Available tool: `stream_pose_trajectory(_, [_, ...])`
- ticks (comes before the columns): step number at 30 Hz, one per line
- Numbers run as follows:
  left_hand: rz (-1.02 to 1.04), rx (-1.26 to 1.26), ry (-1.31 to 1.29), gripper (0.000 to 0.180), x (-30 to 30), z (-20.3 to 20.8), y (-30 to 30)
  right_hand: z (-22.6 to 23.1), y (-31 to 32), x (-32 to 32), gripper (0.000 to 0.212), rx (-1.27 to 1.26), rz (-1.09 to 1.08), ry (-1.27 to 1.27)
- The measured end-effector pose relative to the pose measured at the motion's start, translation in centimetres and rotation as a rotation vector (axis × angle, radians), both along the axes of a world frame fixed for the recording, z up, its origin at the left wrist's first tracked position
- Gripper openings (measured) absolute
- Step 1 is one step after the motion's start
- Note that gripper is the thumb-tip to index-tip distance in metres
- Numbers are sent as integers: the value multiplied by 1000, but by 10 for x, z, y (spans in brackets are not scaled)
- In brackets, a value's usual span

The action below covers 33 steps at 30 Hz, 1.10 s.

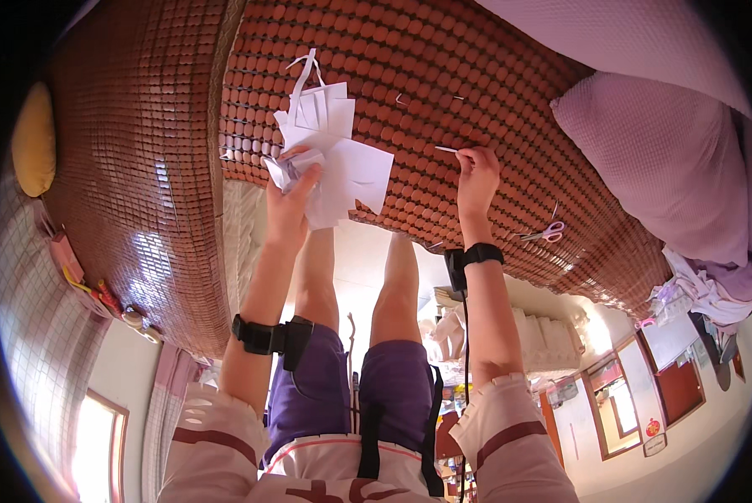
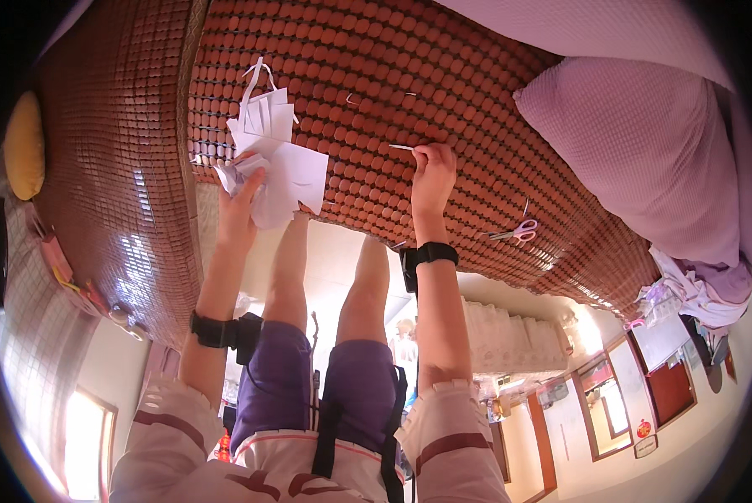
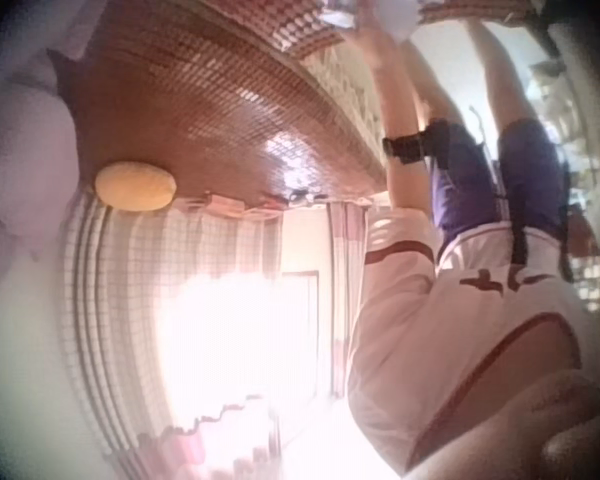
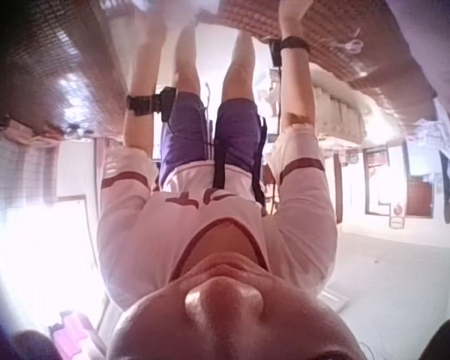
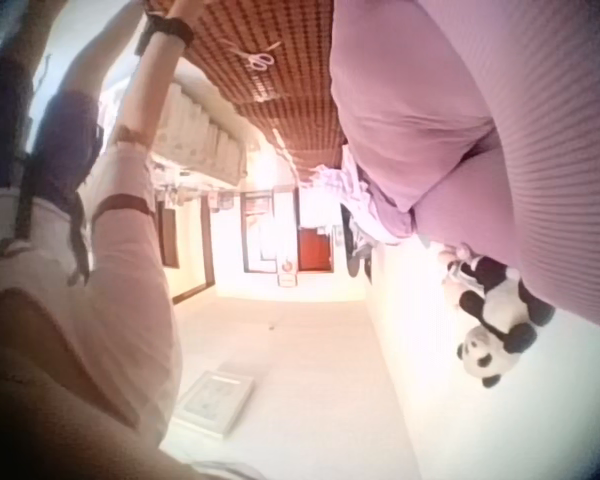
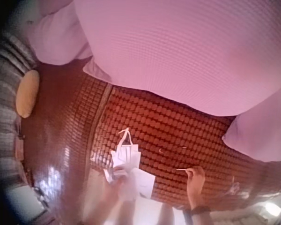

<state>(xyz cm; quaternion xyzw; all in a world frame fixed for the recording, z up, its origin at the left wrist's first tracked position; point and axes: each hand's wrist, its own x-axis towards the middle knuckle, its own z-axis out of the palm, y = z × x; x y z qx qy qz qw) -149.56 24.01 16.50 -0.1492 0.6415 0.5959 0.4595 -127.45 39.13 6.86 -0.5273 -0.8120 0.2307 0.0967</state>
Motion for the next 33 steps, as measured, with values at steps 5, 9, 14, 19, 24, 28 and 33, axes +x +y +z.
stream_pose_trajectory(5, [10, 27, -28, 33, -3, 0, 0, 6, 5, -4, 6, -6, 13, -42])
stream_pose_trajectory(9, [13, 27, -52, 33, -5, 2, 0, 14, 27, -11, 5, -183, -117, 152])
stream_pose_trajectory(14, [24, 31, -53, 32, -7, 1, 2, 13, 62, -34, 11, -132, -46, 180])
stream_pose_trajectory(19, [46, 16, -78, 32, -14, -3, 1, 1, 71, -53, 13, 66, 95, 54])
stream_pose_trajectory(24, [44, 28, -48, 32, -21, -6, 1, -4, 75, -47, 12, 328, 408, -122])
stream_pose_trajectory(28, [62, 43, -62, 32, -25, -7, 4, -2, 78, -44, 14, 379, 528, -188])
stream_pose_trajectory(33, [69, 35, -76, 32, -25, -10, 9, -3, 77, -50, 11, 330, 481, -214])
